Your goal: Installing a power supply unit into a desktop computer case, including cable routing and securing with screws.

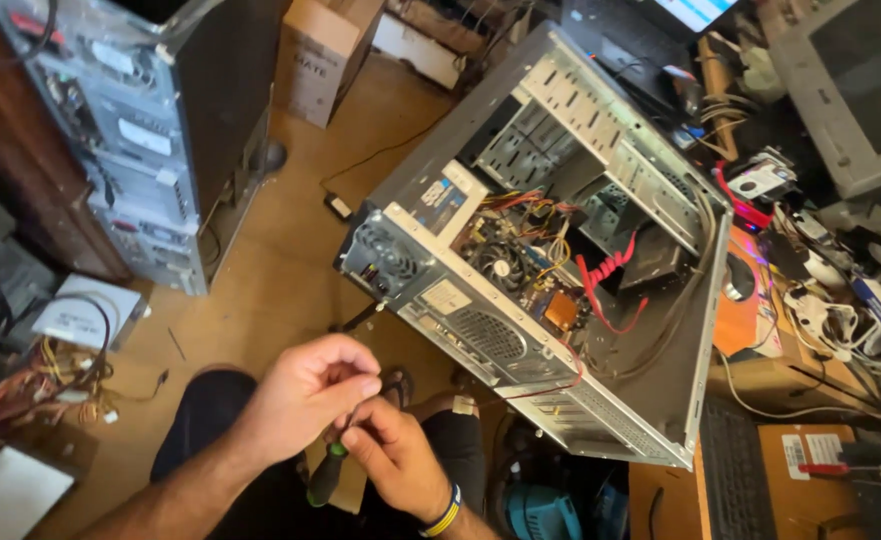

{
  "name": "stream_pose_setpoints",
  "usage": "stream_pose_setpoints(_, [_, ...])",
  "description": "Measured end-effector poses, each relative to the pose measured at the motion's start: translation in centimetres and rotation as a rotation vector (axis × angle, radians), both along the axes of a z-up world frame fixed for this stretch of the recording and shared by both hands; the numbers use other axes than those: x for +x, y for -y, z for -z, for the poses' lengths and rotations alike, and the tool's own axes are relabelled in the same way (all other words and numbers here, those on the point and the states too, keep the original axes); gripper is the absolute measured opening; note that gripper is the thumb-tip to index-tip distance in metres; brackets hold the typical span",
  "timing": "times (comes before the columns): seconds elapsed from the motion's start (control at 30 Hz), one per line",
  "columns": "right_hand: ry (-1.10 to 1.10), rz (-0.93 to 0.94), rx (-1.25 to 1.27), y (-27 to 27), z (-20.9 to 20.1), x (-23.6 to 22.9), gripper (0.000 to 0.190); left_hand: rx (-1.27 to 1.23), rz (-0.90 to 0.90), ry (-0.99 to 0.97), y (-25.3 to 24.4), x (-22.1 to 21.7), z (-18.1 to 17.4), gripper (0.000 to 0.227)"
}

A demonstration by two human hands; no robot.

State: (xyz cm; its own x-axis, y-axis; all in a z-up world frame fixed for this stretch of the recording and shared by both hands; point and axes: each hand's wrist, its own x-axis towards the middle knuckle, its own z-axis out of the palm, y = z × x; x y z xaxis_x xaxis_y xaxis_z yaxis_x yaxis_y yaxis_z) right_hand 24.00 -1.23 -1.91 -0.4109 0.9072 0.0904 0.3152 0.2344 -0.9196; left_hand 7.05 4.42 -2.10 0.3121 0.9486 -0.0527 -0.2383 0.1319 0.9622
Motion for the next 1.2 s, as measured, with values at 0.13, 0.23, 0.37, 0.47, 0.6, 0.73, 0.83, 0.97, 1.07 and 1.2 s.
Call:
stream_pose_setpoints(0.13, [-0.128,-0.001,-0.049,-0.5,1.5,-1.0,0.016,-0.071,0.058,0.213,-0.7,-0.8,0.0,0.026])
stream_pose_setpoints(0.23, [-0.358,0.123,-0.297,-1.7,3.8,-0.9,0.016,-0.115,-0.018,0.15,-1.1,-1.5,1.4,0.048])
stream_pose_setpoints(0.37, [-0.572,0.304,-0.65,-3.6,5.5,-1.4,0.01,-0.254,-0.128,-0.297,-0.1,-2.9,3.7,0.034])
stream_pose_setpoints(0.47, [-0.693,0.313,-0.667,-4.4,7.3,-1.5,0.012,-0.385,-0.025,-0.437,1.4,-4.4,2.6,0.032])
stream_pose_setpoints(0.6, [-0.813,0.283,-0.632,-5.1,7.6,-1.5,0.016,-0.5,0.057,-0.285,3.6,-5.1,6.1,0.029])
stream_pose_setpoints(0.73, [-0.796,0.285,-0.632,-5.5,7.2,-1.4,0.014,-0.47,0.086,-0.199,4.2,-5.3,6.6,0.021])
stream_pose_setpoints(0.83, [-0.817,0.285,-0.634,-5.7,7.0,-1.5,0.014,-0.481,0.092,-0.211,4.1,-5.2,6.8,0.023])
stream_pose_setpoints(0.97, [-0.839,0.286,-0.649,-5.9,7.0,-1.5,0.014,-0.477,0.086,-0.198,3.9,-5.2,6.6,0.023])
stream_pose_setpoints(1.07, [-0.853,0.277,-0.653,-6.0,7.0,-1.5,0.014,-0.452,0.06,-0.205,4.1,-5.1,6.6,0.025])
stream_pose_setpoints(1.2, [-0.887,0.303,-0.653,-5.9,6.7,-1.9,0.015,-0.226,-0.088,-0.457,4.8,-4.6,6.4,0.032])
